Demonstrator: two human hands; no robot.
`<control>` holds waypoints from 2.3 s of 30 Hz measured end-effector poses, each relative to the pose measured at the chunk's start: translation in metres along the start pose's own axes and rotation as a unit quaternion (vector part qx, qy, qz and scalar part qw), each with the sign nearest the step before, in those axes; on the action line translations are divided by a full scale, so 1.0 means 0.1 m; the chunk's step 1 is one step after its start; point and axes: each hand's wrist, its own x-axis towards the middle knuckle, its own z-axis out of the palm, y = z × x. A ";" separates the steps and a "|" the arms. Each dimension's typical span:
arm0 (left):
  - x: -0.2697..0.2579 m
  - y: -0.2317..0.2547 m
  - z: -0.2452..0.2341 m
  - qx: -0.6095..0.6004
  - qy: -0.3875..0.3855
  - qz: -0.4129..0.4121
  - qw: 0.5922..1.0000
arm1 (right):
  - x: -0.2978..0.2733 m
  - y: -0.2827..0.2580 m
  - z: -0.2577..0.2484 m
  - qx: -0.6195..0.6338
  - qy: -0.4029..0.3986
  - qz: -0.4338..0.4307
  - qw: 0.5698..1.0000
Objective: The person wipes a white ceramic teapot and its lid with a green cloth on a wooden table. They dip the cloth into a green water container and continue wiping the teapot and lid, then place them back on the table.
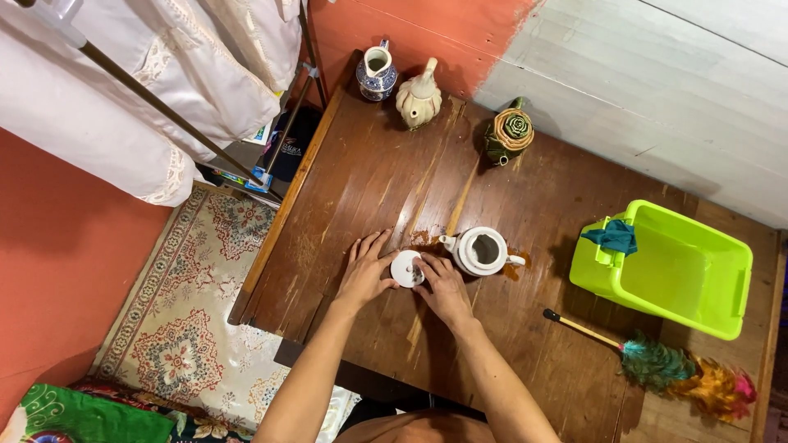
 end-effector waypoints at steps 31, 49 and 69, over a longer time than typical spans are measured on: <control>0.55 1.39 -0.36 -0.024 0.077 0.075 0.994 | -0.42 0.89 -1.26 0.098 0.143 -0.032 0.984; 0.80 1.26 0.08 -0.044 0.021 -0.008 0.999 | -0.29 1.24 -1.14 0.163 0.098 -0.081 0.978; 0.84 1.32 -0.22 -0.059 -0.046 0.056 0.996 | -0.52 1.26 -1.14 -0.038 0.103 0.033 0.993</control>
